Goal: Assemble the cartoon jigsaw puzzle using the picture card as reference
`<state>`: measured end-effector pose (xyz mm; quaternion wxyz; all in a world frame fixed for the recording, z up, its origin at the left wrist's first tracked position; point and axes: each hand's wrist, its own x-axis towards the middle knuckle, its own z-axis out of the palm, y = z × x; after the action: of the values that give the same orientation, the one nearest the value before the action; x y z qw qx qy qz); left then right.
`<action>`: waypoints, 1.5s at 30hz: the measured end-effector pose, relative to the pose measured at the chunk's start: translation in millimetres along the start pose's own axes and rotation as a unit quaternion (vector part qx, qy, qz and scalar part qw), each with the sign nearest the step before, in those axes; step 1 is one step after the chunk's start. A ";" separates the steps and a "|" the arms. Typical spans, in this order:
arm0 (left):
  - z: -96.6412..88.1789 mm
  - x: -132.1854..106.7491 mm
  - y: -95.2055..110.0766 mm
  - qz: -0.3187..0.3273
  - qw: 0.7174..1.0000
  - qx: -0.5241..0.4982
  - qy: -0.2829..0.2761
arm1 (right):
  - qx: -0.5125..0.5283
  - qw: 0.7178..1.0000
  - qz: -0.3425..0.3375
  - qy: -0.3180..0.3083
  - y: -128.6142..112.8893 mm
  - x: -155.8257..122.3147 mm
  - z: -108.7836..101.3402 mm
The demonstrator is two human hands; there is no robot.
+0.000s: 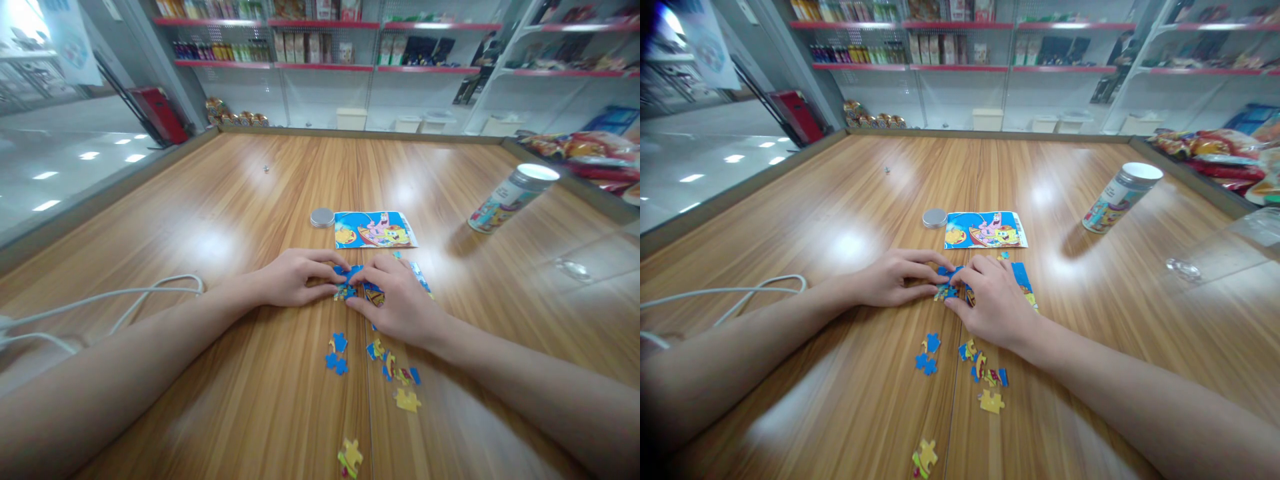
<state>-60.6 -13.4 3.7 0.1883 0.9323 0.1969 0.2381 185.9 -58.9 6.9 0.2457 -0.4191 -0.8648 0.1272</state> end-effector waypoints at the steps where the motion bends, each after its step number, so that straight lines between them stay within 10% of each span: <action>1: 0.0 0.1 0.0 0.000 1.000 0.001 0.000 | -0.006 1.000 0.002 -0.002 -0.1 0.1 0.1; 31: 0.9 -3.2 -5.6 0.003 1.000 0.006 -0.007 | 0.159 0.983 0.093 -0.001 20.1 16.1 -10.5; 45: 1.4 -2.7 -3.0 0.000 1.000 0.010 0.004 | -0.008 1.000 -0.006 0.000 17.0 8.2 -13.1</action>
<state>-62.9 -12.4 0.2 0.1777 0.9333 0.1999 0.2397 199.8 -41.8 13.3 0.2428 -0.4157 -0.8684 0.1191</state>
